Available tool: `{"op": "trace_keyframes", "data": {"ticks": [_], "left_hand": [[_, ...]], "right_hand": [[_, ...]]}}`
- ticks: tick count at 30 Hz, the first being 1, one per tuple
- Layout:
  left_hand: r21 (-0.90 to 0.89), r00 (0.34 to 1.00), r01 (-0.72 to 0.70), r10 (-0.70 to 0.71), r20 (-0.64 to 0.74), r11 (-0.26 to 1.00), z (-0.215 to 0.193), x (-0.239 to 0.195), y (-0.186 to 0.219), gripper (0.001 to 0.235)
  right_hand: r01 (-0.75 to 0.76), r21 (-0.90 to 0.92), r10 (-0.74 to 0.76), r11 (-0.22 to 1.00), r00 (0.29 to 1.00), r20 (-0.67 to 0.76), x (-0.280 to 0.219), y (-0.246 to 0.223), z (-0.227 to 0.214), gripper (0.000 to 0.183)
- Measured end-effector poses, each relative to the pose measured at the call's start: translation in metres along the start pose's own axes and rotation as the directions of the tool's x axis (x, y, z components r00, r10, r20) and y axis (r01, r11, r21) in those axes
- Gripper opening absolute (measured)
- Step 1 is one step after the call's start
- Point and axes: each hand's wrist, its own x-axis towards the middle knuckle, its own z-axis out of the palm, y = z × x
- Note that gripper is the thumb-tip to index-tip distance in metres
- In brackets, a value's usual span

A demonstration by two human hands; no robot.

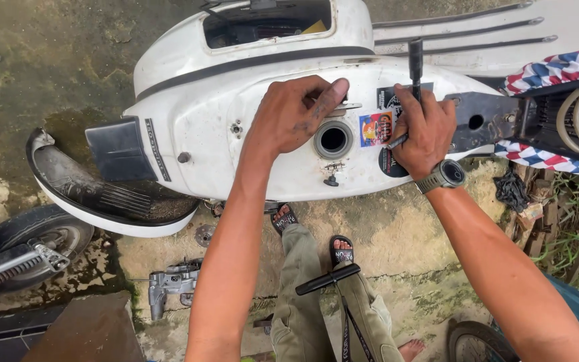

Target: Servicing the air intake and engine system of a scooter by removing the seat and fuel tank and then adjusting the wiring and hoses.

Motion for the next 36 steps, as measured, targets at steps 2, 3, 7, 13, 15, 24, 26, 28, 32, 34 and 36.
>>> {"op": "trace_keyframes", "data": {"ticks": [2, 3, 7, 13, 15, 24, 26, 28, 32, 34, 36], "left_hand": [[-0.024, 0.998, 0.031, -0.03, 0.051, 0.999, 0.001, 0.003, -0.003, 0.064], [-0.02, 0.998, 0.028, -0.027, 0.052, 0.999, -0.001, 0.003, 0.001, 0.064], [-0.032, 0.991, 0.079, -0.075, 0.115, 0.996, -0.006, 0.0, 0.009, 0.067], [-0.01, 0.979, 0.11, -0.107, 0.172, 0.994, -0.006, -0.001, 0.014, 0.068], [-0.003, 0.979, 0.107, -0.105, 0.172, 0.994, -0.006, 0.001, 0.015, 0.067], [0.128, 0.987, -0.048, 0.028, 0.158, 0.991, 0.007, -0.023, 0.001, 0.072], [0.217, 0.984, -0.158, 0.135, 0.115, 0.963, 0.016, -0.035, -0.002, 0.086], [0.32, 0.969, -0.246, 0.232, 0.082, 0.915, 0.035, -0.041, -0.025, 0.088], [0.564, 0.89, -0.419, 0.445, 0.101, 0.712, 0.055, -0.049, -0.061, 0.093], [0.573, 0.893, -0.399, 0.445, 0.065, 0.716, 0.055, -0.049, -0.062, 0.078], [0.584, 0.892, -0.38, 0.452, 0.025, 0.717, 0.057, -0.046, -0.057, 0.067]], "right_hand": [[0.002, 0.015, -0.002, 1.0, 1.0, 0.019, -0.001, 0.003, 0.001, 0.036], [0.0, 0.014, 0.0, 1.0, 1.0, 0.014, 0.001, 0.002, -0.001, 0.036], [-0.025, 0.03, 0.024, 0.999, 0.999, 0.042, 0.005, -0.005, -0.008, 0.035], [-0.026, 0.057, 0.022, 0.998, 0.998, 0.064, 0.006, -0.004, -0.011, 0.04], [-0.022, 0.065, 0.018, 0.998, 0.998, 0.062, 0.007, -0.002, -0.011, 0.04], [-0.003, 0.087, -0.002, 0.996, 0.999, 0.051, 0.013, -0.005, -0.015, 0.04], [0.021, 0.063, -0.023, 0.998, 0.999, 0.031, 0.011, -0.005, -0.015, 0.039], [0.03, 0.064, -0.031, 0.997, 0.999, 0.026, 0.008, -0.004, -0.013, 0.04], [0.028, -0.032, -0.027, 0.999, 0.999, 0.025, 0.001, -0.001, -0.005, 0.048], [0.052, -0.069, -0.054, 0.996, 0.998, -0.016, 0.0, 0.0, 0.002, 0.038], [0.08, -0.111, -0.087, 0.991, 0.994, -0.062, 0.003, -0.001, -0.003, 0.029]]}}
